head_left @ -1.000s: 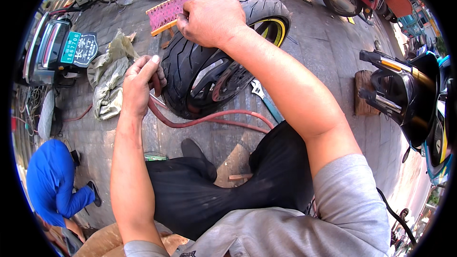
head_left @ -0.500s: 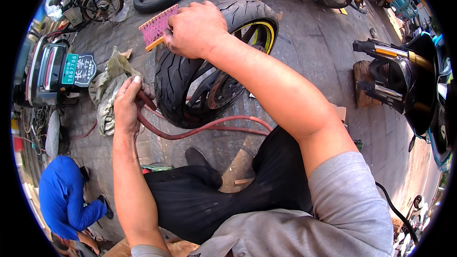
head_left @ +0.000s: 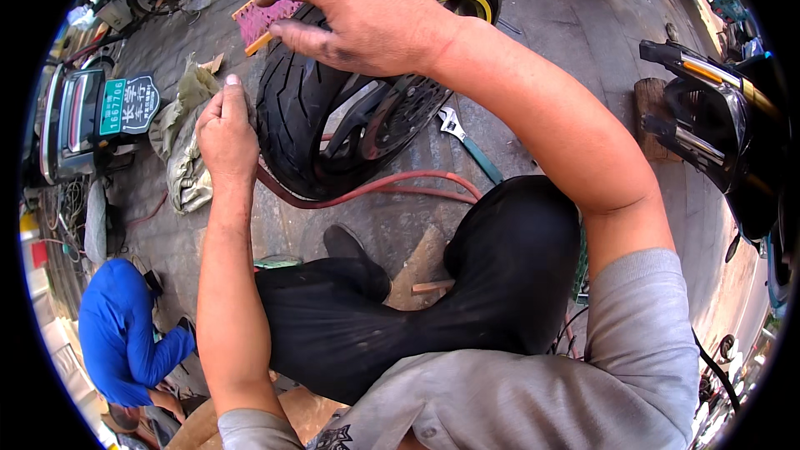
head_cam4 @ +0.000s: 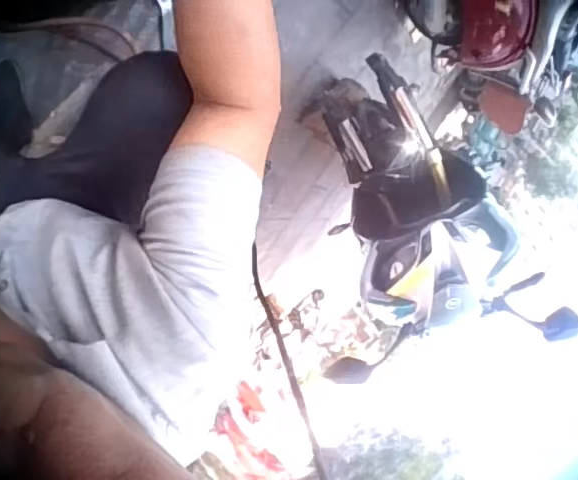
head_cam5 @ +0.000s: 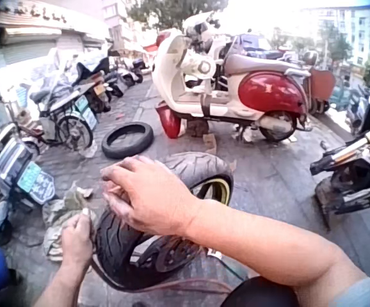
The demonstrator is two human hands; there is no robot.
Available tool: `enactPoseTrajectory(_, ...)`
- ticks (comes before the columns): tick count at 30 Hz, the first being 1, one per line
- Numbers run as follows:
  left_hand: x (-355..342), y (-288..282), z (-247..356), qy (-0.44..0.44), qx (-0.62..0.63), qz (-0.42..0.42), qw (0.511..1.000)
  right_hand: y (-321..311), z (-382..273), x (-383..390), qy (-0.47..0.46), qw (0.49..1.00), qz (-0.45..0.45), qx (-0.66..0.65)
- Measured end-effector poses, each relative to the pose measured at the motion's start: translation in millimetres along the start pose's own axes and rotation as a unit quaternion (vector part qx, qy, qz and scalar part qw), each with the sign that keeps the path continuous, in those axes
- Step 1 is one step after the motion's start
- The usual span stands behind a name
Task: The person cleans and services a motorcycle wheel by spraying it, wiping the tire and rim with a cloth, and prying the tire bead with metal tools.
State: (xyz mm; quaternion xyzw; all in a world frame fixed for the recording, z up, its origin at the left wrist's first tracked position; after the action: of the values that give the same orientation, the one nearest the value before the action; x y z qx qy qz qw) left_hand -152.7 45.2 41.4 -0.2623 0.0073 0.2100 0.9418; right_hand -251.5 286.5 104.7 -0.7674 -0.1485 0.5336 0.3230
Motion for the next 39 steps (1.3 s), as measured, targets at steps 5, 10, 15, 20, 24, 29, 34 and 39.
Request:
enactPoseTrajectory(5, 7.2, 3.8, 0.8, 0.013, -0.009, 0.028, 0.999, -31.4, 74.0, 143.4, 0.218, 0.919, 0.239, -0.225)
enactPoseTrajectory(10, -3.0, 11.5, -1.8, 0.064, -0.070, 0.078, 0.992, 93.3, 97.9, 407.2, 0.561, 0.762, -0.325, 0.002)
enactPoseTrajectory(15, -0.9, -7.7, -12.9, 0.028, -0.083, 0.103, 0.991, 135.9, 54.3, 471.6, 0.535, 0.702, -0.461, 0.090)
enactPoseTrajectory(20, -5.9, 13.1, -7.1, 0.052, -0.147, 0.124, 0.980, 131.8, 78.8, 516.9, 0.590, 0.698, -0.404, 0.047)
enactPoseTrajectory(24, 4.2, -12.4, -21.8, 0.061, -0.201, 0.139, 0.968, 112.4, 68.9, 452.7, 0.614, 0.650, -0.447, -0.036)
enactPoseTrajectory(29, -12.2, 23.0, -6.8, 0.104, -0.150, 0.133, 0.974, 21.8, 98.9, 483.2, 0.671, 0.661, -0.298, -0.157)
enactPoseTrajectory(34, -9.2, 13.0, -7.7, 0.095, -0.178, 0.158, 0.966, -136.8, 72.7, 268.9, 0.634, 0.743, -0.204, -0.068)
enactPoseTrajectory(39, 6.6, -6.7, -17.7, 0.083, -0.211, 0.178, 0.958, -254.3, -8.1, 1.8, 0.235, 0.902, 0.112, -0.343)
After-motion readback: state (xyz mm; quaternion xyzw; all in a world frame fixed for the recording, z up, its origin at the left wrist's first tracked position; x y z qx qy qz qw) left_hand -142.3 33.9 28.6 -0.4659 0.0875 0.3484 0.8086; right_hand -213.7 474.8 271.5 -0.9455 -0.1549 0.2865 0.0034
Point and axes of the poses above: each hand's wrist, its own x-axis away from the middle knuckle, its own y-axis out of the palm, z = x × y, the point moved 3 cm from there along -x, towards the middle knuckle, and after that the axes turned 7 degrees about -z, right-handed, at the moved point
